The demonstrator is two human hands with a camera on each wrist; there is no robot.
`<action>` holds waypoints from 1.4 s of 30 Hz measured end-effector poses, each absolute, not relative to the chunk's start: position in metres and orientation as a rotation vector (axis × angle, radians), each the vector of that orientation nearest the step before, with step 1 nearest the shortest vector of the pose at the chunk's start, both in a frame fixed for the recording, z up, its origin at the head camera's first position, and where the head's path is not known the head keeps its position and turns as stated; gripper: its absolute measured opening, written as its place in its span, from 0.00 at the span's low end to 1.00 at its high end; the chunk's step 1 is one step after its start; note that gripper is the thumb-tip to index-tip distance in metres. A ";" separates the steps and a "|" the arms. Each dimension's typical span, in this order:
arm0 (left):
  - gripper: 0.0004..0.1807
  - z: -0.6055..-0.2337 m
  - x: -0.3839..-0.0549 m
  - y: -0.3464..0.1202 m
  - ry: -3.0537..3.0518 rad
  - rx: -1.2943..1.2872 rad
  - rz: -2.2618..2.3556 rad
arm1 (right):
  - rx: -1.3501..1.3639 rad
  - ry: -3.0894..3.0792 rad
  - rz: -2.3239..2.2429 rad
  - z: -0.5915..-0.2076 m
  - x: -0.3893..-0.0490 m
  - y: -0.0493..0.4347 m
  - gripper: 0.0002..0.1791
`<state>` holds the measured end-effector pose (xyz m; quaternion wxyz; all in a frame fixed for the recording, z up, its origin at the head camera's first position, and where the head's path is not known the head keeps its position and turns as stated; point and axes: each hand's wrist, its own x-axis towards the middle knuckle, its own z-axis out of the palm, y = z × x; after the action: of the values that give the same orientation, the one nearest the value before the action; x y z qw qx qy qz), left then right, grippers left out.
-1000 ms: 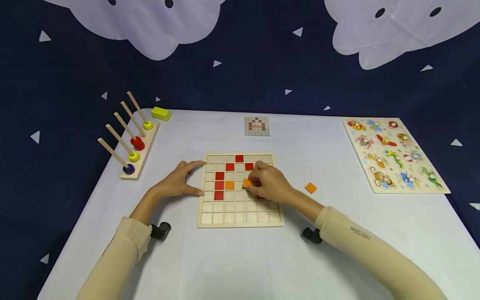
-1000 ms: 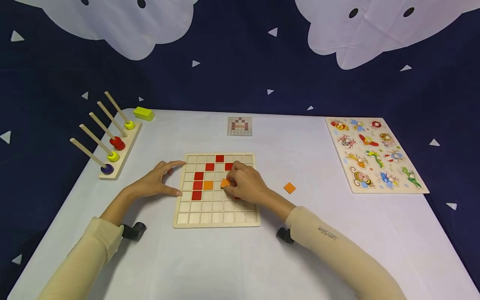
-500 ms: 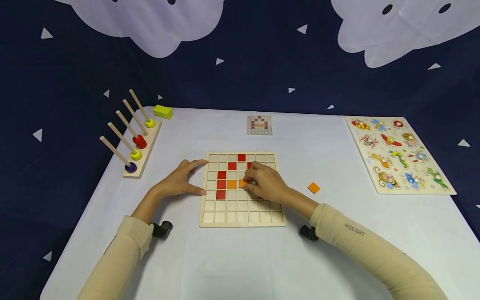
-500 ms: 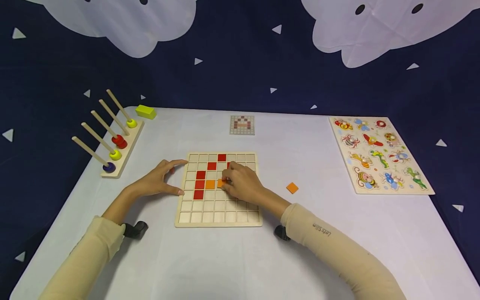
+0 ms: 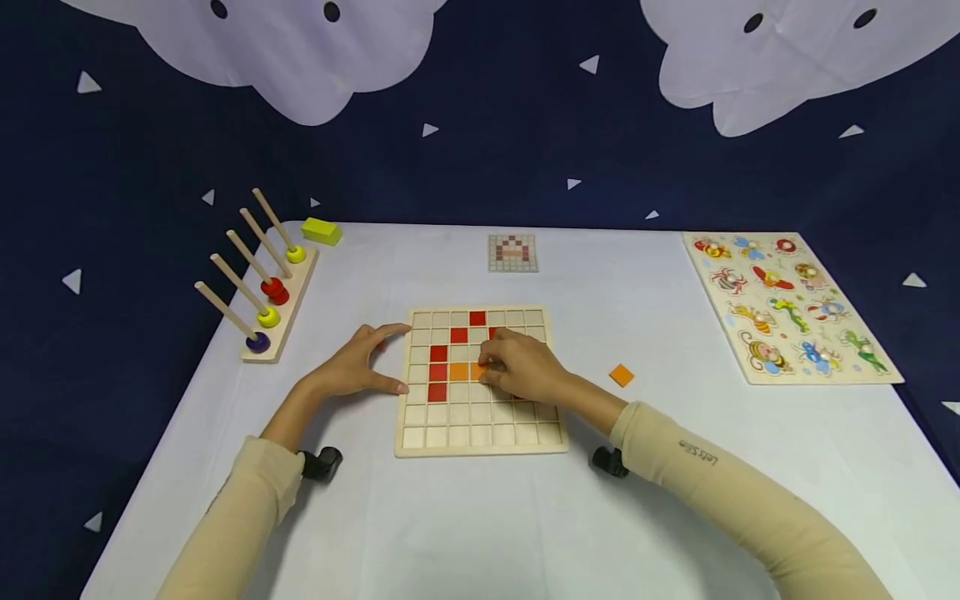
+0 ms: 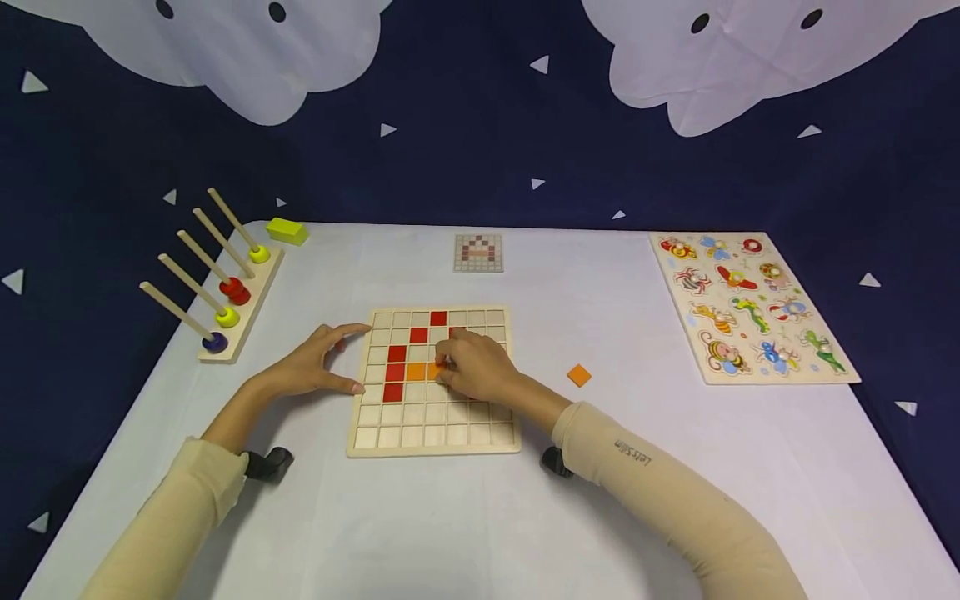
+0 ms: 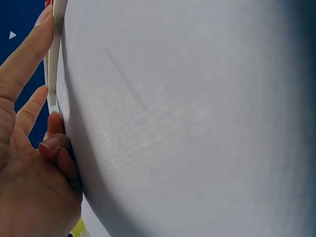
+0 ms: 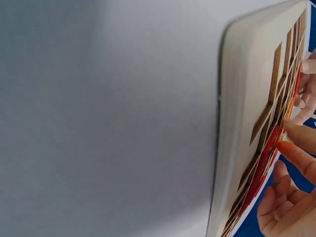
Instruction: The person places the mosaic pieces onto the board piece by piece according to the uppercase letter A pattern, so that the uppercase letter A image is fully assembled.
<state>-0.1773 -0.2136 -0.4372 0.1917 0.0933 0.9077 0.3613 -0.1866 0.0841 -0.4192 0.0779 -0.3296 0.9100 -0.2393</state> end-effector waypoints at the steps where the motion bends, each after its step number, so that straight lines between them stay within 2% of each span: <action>1: 0.55 -0.438 -0.177 -0.214 2.548 0.261 1.015 | -0.985 2.732 -0.718 -0.420 -0.186 0.084 0.12; 5: 0.55 -0.439 -0.177 -0.216 2.543 0.268 1.022 | -0.959 2.771 -0.746 -0.417 -0.181 0.093 0.21; 9: 0.55 -0.438 -0.177 -0.217 2.544 0.268 1.027 | -0.894 2.827 -0.771 -0.410 -0.176 0.112 0.23; 23: 0.55 -0.434 -0.179 -0.224 2.563 0.258 1.012 | -0.596 2.993 -0.724 -0.420 -0.167 0.193 0.21; 32: 0.54 -0.434 -0.176 -0.229 2.574 0.246 1.015 | -0.552 3.090 -0.683 -0.421 -0.162 0.217 0.19; 42: 0.55 -0.436 -0.176 -0.225 2.564 0.253 1.025 | -0.386 3.064 -0.716 -0.426 -0.158 0.237 0.15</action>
<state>-0.1763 -0.2249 -0.4356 0.1833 0.0898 0.9091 0.3633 -0.1585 0.2369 -0.4265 -0.0142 -0.1217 0.9664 -0.2258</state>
